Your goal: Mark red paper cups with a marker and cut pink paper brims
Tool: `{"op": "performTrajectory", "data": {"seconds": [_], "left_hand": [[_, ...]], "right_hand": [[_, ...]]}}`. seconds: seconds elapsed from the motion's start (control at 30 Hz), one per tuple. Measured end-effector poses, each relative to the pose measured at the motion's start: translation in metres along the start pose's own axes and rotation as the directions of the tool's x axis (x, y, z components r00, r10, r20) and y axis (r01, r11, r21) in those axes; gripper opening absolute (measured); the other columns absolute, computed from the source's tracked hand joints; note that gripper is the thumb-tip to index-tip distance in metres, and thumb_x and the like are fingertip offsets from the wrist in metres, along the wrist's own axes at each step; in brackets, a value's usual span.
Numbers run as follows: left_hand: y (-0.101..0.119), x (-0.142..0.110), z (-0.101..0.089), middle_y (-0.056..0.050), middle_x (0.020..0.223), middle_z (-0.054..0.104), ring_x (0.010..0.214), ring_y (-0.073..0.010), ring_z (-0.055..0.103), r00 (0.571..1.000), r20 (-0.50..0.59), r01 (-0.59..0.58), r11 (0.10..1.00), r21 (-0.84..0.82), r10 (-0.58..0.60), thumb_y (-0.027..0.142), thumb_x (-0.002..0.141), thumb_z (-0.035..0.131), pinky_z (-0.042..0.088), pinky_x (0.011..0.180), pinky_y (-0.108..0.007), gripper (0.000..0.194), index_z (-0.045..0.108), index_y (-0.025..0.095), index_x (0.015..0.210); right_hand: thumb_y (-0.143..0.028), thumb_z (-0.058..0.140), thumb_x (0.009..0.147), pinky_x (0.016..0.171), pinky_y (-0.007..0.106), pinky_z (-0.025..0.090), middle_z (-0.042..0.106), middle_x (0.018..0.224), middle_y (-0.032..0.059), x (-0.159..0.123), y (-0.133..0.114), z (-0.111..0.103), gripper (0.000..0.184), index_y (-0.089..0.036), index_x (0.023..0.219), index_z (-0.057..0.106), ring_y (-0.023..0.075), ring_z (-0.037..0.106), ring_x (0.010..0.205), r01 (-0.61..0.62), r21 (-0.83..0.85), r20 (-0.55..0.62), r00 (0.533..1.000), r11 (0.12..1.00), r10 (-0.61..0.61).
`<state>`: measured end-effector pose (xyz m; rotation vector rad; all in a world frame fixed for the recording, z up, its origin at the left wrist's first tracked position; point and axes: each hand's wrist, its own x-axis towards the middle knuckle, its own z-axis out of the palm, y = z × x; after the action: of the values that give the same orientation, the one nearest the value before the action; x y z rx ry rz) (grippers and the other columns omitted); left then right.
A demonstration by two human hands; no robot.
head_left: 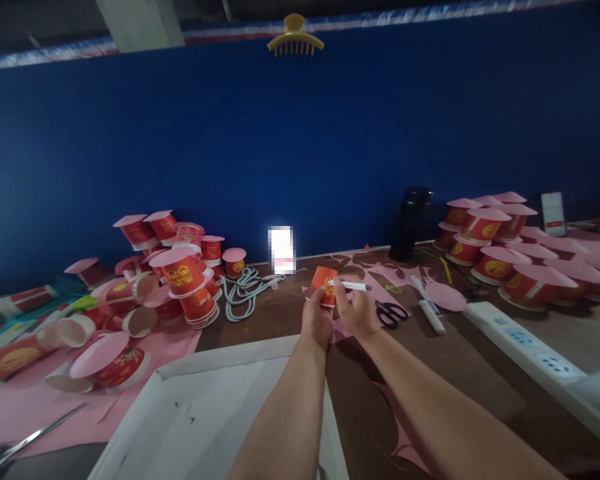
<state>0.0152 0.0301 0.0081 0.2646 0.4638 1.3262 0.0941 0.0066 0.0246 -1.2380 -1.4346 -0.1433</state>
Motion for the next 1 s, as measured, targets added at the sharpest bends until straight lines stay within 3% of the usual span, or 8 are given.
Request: {"op": "performTrajectory", "data": {"seconds": [0.17,0.57,1.0], "left_hand": [[-0.0031,0.0016,-0.0023,-0.005,0.082,0.07,0.077,-0.0149,0.066,0.998,0.027,-0.053,0.997,0.063,0.051,0.014,0.065,0.071,0.05,0.08,-0.026,0.023,0.065,0.012,0.088],[-0.0015,0.0004,0.0011,-0.004,0.083,0.07,0.076,-0.014,0.067,0.999,-0.017,-0.05,0.998,0.038,0.051,0.009,0.066,0.068,0.05,0.081,-0.025,0.02,0.065,0.013,0.086],[0.0057,-0.0007,0.0024,-0.005,0.081,0.069,0.074,-0.0141,0.067,0.99,-0.104,0.09,0.993,-0.082,-0.099,0.008,0.072,0.062,0.052,0.077,-0.025,0.01,0.064,0.014,0.08]], "right_hand": [[-0.031,0.047,0.09,0.081,0.036,0.051,0.07,0.09,0.0078,0.0,-0.0038,0.0001,0.02,-0.02,0.091,0.064,0.0213,0.065,0.09,0.05,0.011,-0.003,0.999,0.999,-0.05],[-0.031,0.047,0.091,0.085,0.038,0.05,0.069,0.092,0.0086,-0.0012,0.0018,0.0023,0.019,-0.019,0.094,0.062,0.021,0.063,0.091,0.026,0.0,-0.009,1.0,1.0,-0.026],[-0.035,0.047,0.09,0.079,0.035,0.05,0.07,0.089,0.0081,-0.0016,0.0022,0.001,0.024,-0.019,0.094,0.064,0.0196,0.065,0.082,-0.016,-0.046,-0.002,1.0,0.999,0.016]]}}
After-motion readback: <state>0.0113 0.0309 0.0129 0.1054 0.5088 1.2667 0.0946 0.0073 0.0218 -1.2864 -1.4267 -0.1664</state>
